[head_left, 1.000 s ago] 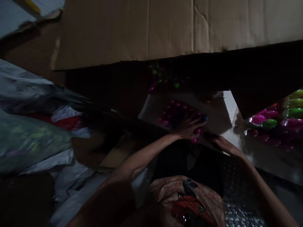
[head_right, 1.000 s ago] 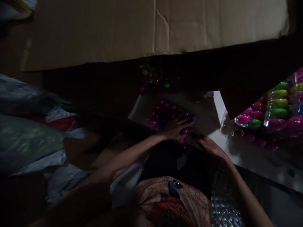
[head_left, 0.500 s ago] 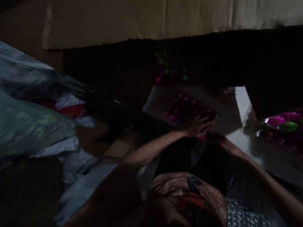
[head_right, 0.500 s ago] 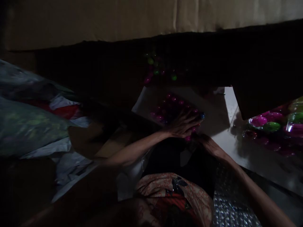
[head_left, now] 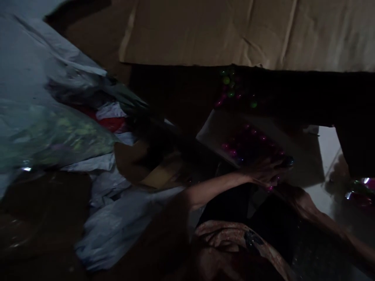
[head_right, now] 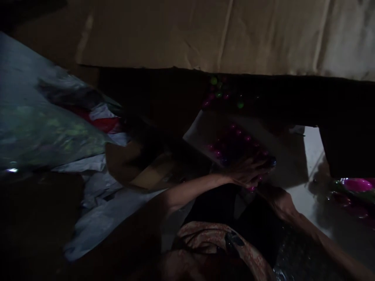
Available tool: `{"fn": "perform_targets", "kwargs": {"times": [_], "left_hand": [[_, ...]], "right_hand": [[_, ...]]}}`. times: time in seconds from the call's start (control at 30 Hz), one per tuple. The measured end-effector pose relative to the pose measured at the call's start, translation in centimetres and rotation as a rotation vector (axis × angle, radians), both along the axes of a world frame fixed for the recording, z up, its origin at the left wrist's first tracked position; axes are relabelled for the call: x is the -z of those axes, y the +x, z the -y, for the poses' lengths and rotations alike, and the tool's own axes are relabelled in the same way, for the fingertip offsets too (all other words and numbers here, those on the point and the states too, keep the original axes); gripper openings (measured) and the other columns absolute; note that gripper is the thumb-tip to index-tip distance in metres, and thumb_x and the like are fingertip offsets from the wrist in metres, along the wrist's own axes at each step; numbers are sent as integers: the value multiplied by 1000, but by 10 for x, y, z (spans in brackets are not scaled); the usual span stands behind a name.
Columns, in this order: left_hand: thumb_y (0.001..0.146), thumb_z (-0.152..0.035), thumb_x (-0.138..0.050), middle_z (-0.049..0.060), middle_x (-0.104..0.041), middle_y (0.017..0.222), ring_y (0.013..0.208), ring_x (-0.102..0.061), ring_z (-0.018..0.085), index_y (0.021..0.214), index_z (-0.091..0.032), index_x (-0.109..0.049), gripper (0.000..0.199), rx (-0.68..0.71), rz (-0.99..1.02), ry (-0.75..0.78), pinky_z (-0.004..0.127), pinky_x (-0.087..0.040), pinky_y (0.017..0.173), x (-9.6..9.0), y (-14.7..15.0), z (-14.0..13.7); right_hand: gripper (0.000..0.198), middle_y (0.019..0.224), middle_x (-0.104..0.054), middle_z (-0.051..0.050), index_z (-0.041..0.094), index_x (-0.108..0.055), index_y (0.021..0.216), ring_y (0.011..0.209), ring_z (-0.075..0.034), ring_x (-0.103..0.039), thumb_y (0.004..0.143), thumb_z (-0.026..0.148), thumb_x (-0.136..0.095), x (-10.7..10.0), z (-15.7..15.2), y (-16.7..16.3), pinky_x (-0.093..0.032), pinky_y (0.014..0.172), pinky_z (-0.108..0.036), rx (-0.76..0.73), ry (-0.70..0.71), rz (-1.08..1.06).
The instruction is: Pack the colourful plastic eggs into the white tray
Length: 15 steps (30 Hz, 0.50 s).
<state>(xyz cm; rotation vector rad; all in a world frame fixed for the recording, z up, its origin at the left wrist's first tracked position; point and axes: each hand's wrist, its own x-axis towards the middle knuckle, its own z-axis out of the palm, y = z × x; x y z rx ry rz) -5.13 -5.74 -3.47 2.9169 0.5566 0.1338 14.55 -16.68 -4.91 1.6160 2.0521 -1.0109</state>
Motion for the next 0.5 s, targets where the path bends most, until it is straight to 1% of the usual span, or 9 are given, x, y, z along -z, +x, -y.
{"fn": "perform_targets", "kwargs": {"times": [0.03, 0.1, 0.17, 0.23, 0.27, 0.3, 0.37, 0.43, 0.5], "left_hand": [[94, -45, -38, 7, -26, 157, 146, -13, 38, 152, -23, -33, 62, -1, -5, 6, 61, -17, 114, 1, 0, 0], [93, -46, -40, 6, -26, 157, 146, -12, 38, 153, -26, -31, 63, -13, -12, 17, 62, -19, 113, 3, 1, 0], [93, -45, -40, 5, -27, 156, 145, -14, 39, 152, -28, -31, 62, -17, -10, 31, 62, -18, 112, 5, 3, -1], [93, -44, -40, 3, -29, 156, 145, -14, 39, 152, -29, -32, 61, -20, 3, 41, 63, -15, 113, 5, 4, -3], [93, -44, -40, 2, -29, 156, 145, -13, 40, 152, -29, -32, 61, -19, 4, 40, 64, -13, 113, 4, 4, -4], [93, -45, -40, 2, -29, 156, 145, -12, 40, 152, -29, -32, 61, -21, -1, 33, 64, -11, 113, 4, 4, -5], [94, -45, -39, 2, -28, 156, 145, -11, 40, 152, -29, -30, 61, -29, -16, 1, 64, -9, 114, 1, 4, -6], [95, -44, -38, 2, -28, 157, 145, -12, 39, 152, -29, -30, 60, -31, -16, -32, 63, -10, 114, -2, 4, -6], [94, -41, -39, 2, -28, 157, 145, -14, 38, 152, -28, -30, 60, -35, -10, -59, 62, -12, 114, -5, 4, -6]], "right_hand": [[59, 130, -55, -15, 16, -50, 137, 108, -35, -57, 88, 41, -28, 0, -1, 1, -45, 84, -46, -61, 9, 46], [60, 128, -56, -15, 14, -50, 138, 109, -34, -57, 87, 38, -29, 2, -3, 1, -45, 86, -45, -90, 7, 37], [60, 127, -57, -15, 11, -53, 135, 111, -33, -57, 86, 37, -31, 3, -5, -2, -44, 91, -44, -26, 38, -82], [57, 125, -59, -16, 9, -57, 128, 111, -30, -57, 86, 40, -34, 2, -8, -4, -43, 95, -40, 95, 62, -265], [54, 123, -60, -14, 11, -59, 125, 110, -28, -58, 87, 42, -35, -1, -10, -6, -44, 94, -38, 172, 48, -348], [51, 120, -62, -13, 13, -61, 121, 107, -26, -59, 89, 44, -36, -6, -11, -8, -45, 90, -35, 262, 7, -407], [50, 106, -66, -11, 15, -63, 114, 91, -21, -62, 92, 51, -36, -18, -13, -11, -47, 72, -28, 452, -125, -446], [57, 82, -64, -8, 13, -63, 108, 66, -15, -55, 91, 60, -35, -33, -15, -14, -38, 54, -23, 577, -252, -464], [60, 63, -53, -3, 12, -62, 103, 53, -10, -42, 89, 65, -38, -47, -17, -18, -28, 47, -21, 613, -316, -519]]}}
